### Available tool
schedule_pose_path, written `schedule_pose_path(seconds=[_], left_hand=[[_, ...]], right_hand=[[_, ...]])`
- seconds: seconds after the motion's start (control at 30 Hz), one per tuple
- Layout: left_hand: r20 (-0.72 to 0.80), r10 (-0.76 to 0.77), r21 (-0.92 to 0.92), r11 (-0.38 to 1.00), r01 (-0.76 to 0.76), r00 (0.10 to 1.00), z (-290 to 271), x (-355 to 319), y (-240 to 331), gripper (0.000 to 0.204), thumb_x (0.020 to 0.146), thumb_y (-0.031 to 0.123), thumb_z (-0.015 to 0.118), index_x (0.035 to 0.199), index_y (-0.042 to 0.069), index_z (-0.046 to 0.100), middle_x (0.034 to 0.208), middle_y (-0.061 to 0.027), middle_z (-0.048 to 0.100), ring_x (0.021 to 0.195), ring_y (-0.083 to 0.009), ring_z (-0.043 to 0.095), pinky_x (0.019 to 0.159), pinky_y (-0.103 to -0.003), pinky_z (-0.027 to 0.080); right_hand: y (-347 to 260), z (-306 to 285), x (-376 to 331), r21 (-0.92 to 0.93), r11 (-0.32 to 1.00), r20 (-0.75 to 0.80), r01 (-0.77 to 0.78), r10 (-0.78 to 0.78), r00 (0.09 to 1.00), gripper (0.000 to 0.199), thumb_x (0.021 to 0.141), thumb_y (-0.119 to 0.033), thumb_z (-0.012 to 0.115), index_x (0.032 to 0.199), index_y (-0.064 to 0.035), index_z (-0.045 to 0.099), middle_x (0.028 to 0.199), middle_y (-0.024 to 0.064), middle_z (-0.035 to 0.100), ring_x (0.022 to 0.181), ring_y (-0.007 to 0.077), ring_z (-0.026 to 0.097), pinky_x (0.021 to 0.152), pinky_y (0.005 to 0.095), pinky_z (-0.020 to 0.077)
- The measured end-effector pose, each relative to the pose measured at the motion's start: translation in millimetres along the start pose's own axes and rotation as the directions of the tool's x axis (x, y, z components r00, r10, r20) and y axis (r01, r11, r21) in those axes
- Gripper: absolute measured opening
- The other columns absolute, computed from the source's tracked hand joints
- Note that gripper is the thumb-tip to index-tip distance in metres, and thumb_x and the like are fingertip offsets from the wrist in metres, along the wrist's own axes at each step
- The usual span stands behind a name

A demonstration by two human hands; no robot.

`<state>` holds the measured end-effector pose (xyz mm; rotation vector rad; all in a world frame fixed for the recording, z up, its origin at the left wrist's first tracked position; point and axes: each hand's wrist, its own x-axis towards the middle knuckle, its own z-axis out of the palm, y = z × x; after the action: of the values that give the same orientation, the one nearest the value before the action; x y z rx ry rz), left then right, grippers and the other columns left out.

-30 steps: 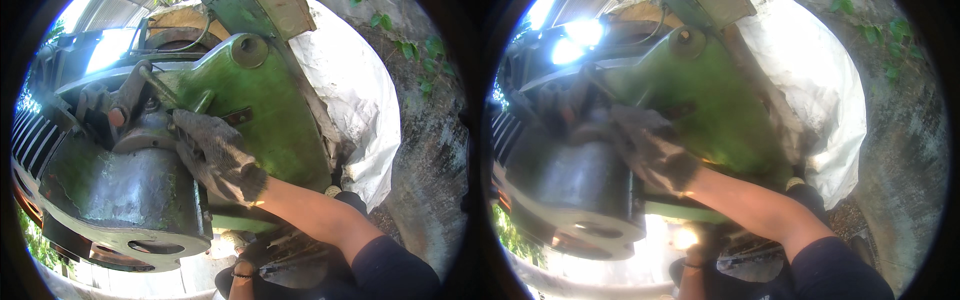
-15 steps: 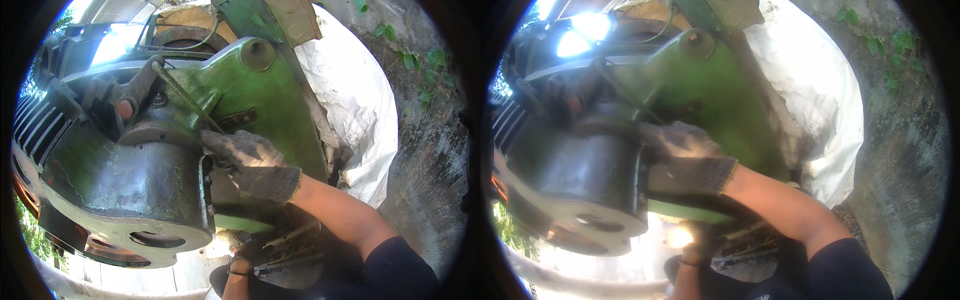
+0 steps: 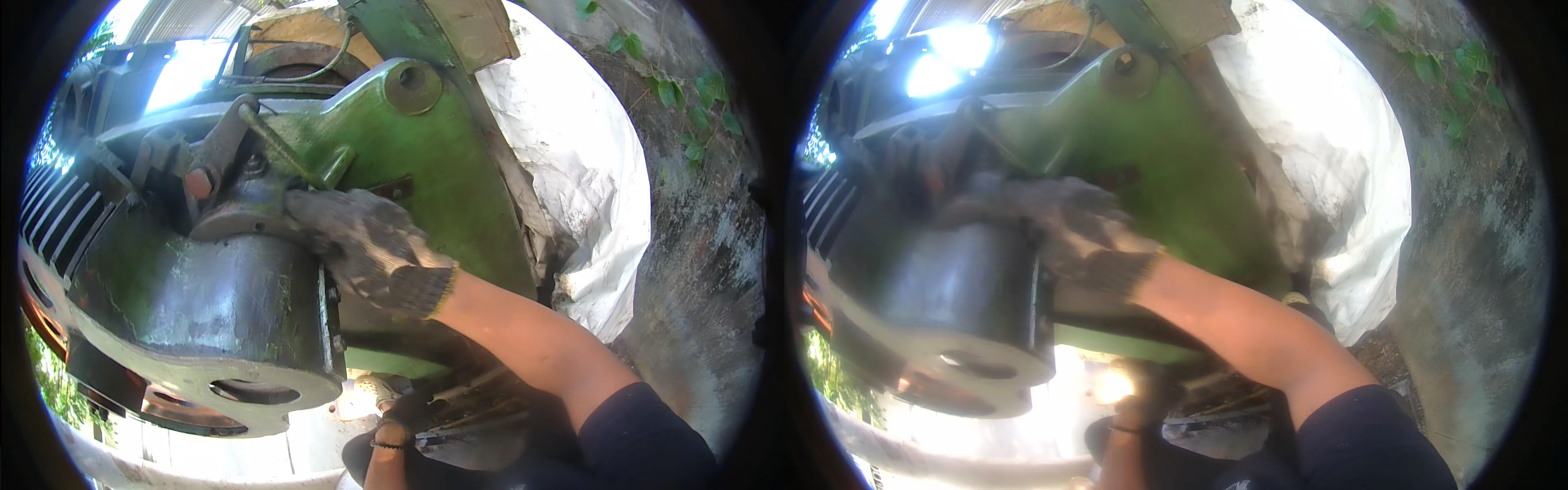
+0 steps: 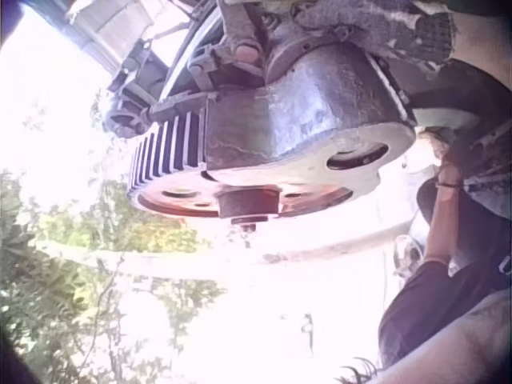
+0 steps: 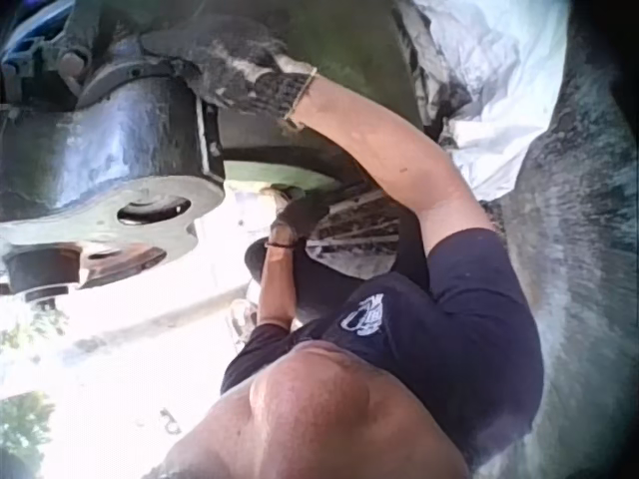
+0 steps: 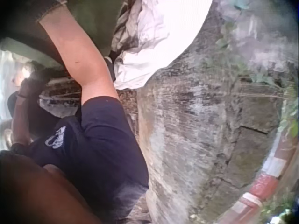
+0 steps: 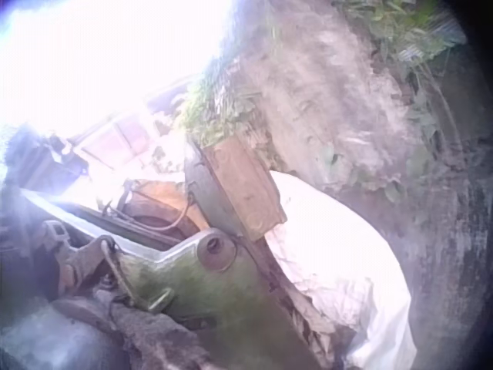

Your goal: The person scrapes a large green metal component with a handheld scraper, removing old paint and rust from the surface. The person works on multiple areas of the component, including around bolts and edges, while wearing gloves.

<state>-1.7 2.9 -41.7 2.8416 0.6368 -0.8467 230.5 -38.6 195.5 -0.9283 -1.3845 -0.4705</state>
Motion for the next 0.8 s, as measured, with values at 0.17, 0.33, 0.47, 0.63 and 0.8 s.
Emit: schedule_pose_path(seconds=[0.17, 0.33, 0.47, 0.63, 0.8], left_hand=[[-0.588, 0.257, -0.026, 0.942, -0.335, 0.767, 38.9, 6.0, -14.4, 0.022, 0.088, 0.025, 0.072, 0.096, 0.009, 0.085, 0.096, -0.0167, 0.075, 0.097, -0.0473, 0.073, 0.079, -0.080, 0.051], [-0.218, 0.036, -0.167, 0.983, -0.074, 0.975, 31.9, 18.0, -14.9, 0.046, 0.097, 0.044, 0.066, 0.127, 0.009, 0.071, 0.121, -0.0237, 0.071, 0.116, -0.0443, 0.068, 0.098, -0.059, 0.052], [-0.165, -0.001, -0.156, 0.987, -0.025, 0.986, 26.1, 9.7, -16.9, 0.062, 0.103, 0.052, 0.062, 0.146, 0.007, 0.063, 0.139, -0.0261, 0.069, 0.130, -0.0426, 0.065, 0.109, -0.049, 0.052], [-0.220, 0.017, -0.288, 0.954, -0.081, 0.975, 6.6, -11.2, -7.3, 0.061, 0.105, 0.052, 0.060, 0.144, 0.005, 0.063, 0.140, -0.0260, 0.068, 0.132, -0.0436, 0.064, 0.110, -0.050, 0.051], [-0.361, 0.017, -0.235, 0.966, -0.108, 0.932, 22.7, -3.5, -5.1, 0.039, 0.099, 0.042, 0.066, 0.115, 0.009, 0.079, 0.121, -0.0174, 0.070, 0.115, -0.0429, 0.065, 0.102, -0.080, 0.039]], right_hand=[[27.1, -26.8, -53.0, -0.182, 0.975, 0.357, -0.131, 0.189, 0.915, 0.039, 0.093, -0.009, 0.065, 0.131, -0.0145, 0.070, 0.106, 0.0143, 0.076, 0.084, 0.0404, 0.072, 0.074, 0.0482, 0.0610], [17.0, -18.0, -8.7, -0.046, 0.999, -0.081, -0.005, 0.002, 0.997, 0.039, 0.095, -0.006, 0.063, 0.134, -0.0066, 0.070, 0.113, 0.0167, 0.074, 0.093, 0.0395, 0.071, 0.087, 0.0416, 0.0598], [12.8, -15.0, -8.8, -0.048, 0.999, -0.023, -0.007, 0.006, 1.000, 0.048, 0.088, -0.003, 0.068, 0.136, -0.0072, 0.068, 0.122, 0.0177, 0.073, 0.101, 0.0395, 0.070, 0.091, 0.0449, 0.0592], [22.9, 0.7, -55.9, -0.166, 0.986, 0.020, 0.018, -0.015, 1.000, 0.058, 0.085, -0.004, 0.071, 0.142, -0.0094, 0.065, 0.131, 0.0179, 0.071, 0.110, 0.0407, 0.069, 0.095, 0.0478, 0.0585], [0.7, -31.2, -44.9, -0.134, 0.858, 0.395, -0.496, 0.506, 0.767, 0.046, 0.094, -0.015, 0.068, 0.140, -0.0115, 0.068, 0.125, 0.0138, 0.074, 0.109, 0.0376, 0.071, 0.097, 0.0474, 0.0582]])
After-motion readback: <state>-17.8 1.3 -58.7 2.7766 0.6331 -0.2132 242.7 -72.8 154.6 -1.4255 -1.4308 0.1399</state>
